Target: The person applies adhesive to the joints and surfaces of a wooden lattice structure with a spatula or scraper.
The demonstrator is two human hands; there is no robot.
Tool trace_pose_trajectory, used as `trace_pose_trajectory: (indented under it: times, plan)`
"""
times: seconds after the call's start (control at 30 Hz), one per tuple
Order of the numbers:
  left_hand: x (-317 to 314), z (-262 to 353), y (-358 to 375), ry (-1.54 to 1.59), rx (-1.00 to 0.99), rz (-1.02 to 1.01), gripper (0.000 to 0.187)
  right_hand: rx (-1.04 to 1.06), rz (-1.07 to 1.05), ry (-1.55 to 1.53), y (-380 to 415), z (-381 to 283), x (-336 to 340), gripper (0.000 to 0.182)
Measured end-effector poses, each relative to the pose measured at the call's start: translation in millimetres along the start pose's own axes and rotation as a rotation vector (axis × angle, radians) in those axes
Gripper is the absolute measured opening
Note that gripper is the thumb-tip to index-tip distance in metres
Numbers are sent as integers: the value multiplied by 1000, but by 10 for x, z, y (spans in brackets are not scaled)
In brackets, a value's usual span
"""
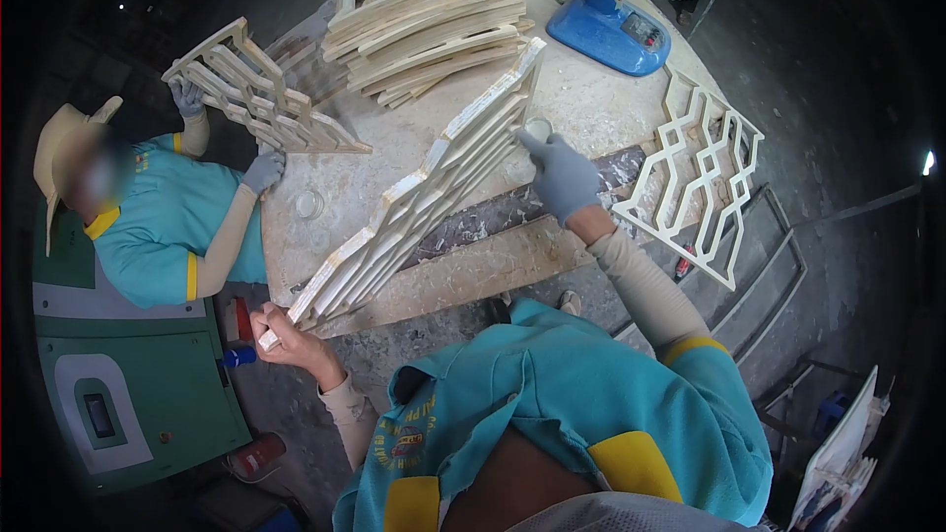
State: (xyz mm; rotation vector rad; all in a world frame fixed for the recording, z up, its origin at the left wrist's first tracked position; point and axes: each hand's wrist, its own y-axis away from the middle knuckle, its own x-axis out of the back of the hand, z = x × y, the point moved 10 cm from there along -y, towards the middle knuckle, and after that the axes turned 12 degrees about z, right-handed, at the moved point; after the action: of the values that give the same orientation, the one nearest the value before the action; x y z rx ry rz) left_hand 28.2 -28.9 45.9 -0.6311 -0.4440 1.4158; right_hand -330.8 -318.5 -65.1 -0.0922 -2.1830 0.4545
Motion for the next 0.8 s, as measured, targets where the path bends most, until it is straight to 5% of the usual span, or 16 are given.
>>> trace_pose_trajectory:
  times: [0.2,0.37,0.57,0.8]
  plan:
    - [27,-79,5,-14,60,15,39,193,-280,-146,375,-297,-107,38]
    - [28,-18,17,3,39,16,39,121,-79,-349,232,-380,758,40]
    - [48,-26,72,40,48,8,39,235,323,-171,21,-574,970,49]
    - [43,83,99,8,4,16,40,222,174,48,266,-579,926,58]
